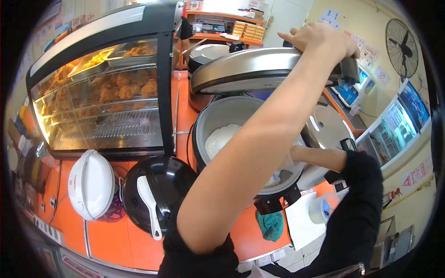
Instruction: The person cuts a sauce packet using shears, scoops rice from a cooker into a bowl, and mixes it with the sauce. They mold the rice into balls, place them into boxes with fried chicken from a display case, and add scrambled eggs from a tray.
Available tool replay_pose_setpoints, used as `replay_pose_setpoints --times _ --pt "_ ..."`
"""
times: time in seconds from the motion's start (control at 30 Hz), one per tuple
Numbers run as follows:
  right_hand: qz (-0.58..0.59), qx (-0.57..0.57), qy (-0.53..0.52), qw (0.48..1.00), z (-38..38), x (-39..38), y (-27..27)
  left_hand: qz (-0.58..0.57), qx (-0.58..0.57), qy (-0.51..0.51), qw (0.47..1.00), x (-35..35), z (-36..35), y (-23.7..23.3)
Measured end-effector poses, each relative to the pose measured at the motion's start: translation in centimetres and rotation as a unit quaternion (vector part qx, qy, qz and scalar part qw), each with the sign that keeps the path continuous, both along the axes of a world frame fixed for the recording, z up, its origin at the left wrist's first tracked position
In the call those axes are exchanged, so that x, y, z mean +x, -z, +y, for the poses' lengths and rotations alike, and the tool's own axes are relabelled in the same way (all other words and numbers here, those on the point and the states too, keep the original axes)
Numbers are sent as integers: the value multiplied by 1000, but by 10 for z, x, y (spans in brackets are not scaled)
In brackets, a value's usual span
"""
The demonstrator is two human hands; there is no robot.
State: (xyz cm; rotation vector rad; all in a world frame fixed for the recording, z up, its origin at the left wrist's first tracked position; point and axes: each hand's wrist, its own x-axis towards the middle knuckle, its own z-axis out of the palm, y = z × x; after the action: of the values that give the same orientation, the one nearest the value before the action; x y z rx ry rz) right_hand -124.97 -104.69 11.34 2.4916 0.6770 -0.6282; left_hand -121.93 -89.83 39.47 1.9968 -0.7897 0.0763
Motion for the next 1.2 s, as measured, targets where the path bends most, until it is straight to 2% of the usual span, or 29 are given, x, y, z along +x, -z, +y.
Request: replay_pose_setpoints --times 0.07,0.13,0.2,0.3,0.4,0.5,0.57,0.63,0.73,0.83,0.93,1.0,1.03,1.07,1.1,1.17,1.2 --pt "-20 39 31 999 5 -30 -30 2 -9 -19 1000 3 0 -3" --pt "-43 75 112 990 28 -57 -66 6 -19 -33 999 7 -1 -7" --pt "20 45 217 975 86 -65 -114 10 -27 -39 999 6 -7 -9" --pt "-44 116 113 986 84 -59 -76 16 -15 -13 1000 9 -8 -11" --pt "-66 186 147 969 68 -71 -67 25 -25 7 999 15 -12 -9" --pt "-40 195 182 963 79 -62 -80 32 -32 24 999 21 -13 -9" --pt "12 254 203 946 68 -52 -52 48 -42 37 997 24 -15 -7" --pt "25 267 206 941 60 -50 -47 55 -53 48 996 27 -17 -7" --pt "19 254 186 949 50 -50 -55 64 -62 66 994 30 -20 -7" --pt "43 259 135 955 47 -35 -34 87 -81 90 989 38 -18 -5" --pt "16 336 71 939 19 -38 -20 83 -89 103 987 36 -10 -10" --pt "28 344 87 934 -7 -40 -28 72 -90 111 987 32 -6 -14" --pt "63 369 162 913 -20 -45 -34 74 -89 86 990 28 -4 -16" --pt "89 393 237 884 -33 -50 -41 71 -85 105 988 26 -5 -19" --pt "141 427 371 813 -40 -62 -56 70 -83 120 987 28 -6 -21" --pt "124 395 309 856 -80 -90 -66 98 -87 150 980 32 -8 -8" --pt "122 382 284 871 -88 -100 -70 54 -65 85 993 30 -24 3"
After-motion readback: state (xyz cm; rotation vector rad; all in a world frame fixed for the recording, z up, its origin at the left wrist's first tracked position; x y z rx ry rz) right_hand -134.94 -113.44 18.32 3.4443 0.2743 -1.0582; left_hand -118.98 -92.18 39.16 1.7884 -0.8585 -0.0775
